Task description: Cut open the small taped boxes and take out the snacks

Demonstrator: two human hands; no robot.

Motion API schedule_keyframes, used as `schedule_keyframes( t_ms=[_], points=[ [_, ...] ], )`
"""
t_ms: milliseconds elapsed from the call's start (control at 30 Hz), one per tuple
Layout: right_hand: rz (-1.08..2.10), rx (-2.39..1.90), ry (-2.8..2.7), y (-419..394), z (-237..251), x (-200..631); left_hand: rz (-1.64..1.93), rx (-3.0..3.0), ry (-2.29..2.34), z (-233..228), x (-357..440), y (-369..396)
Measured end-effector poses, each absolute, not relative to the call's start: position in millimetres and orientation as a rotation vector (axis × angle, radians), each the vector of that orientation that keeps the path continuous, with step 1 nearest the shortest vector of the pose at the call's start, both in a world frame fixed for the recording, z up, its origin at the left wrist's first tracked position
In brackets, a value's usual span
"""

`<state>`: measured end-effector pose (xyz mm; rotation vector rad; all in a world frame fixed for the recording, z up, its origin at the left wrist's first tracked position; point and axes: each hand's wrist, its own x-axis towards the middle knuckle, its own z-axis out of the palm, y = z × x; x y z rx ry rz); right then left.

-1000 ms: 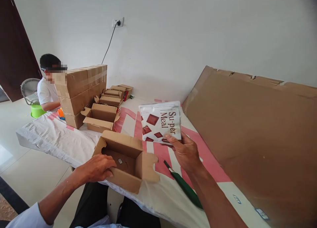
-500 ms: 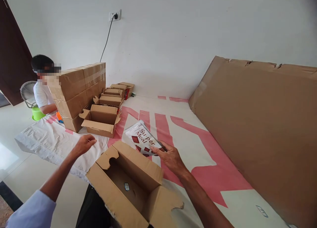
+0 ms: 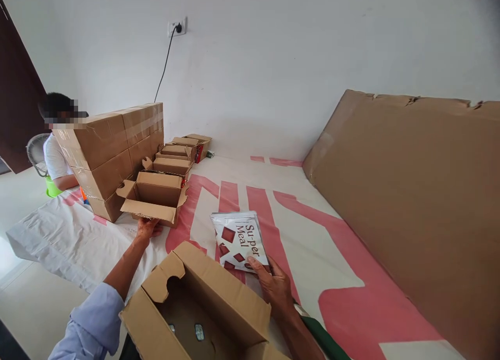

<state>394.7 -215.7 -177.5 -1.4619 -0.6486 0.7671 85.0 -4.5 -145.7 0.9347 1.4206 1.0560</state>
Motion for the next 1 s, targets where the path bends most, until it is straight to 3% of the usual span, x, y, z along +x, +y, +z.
schedule_keyframes(
  t_ms=[533,1000],
  points=[
    [0.834,-1.418,-0.944,-193.2,-146.1,384.6,0.928,1.054,1.505,-129.0,73.5,46.0],
    [0.961,-1.278,-1.546,-101.6,-106.7,313.1,0.748,1.384,1.576,-107.4,36.6,36.3]
  ],
)
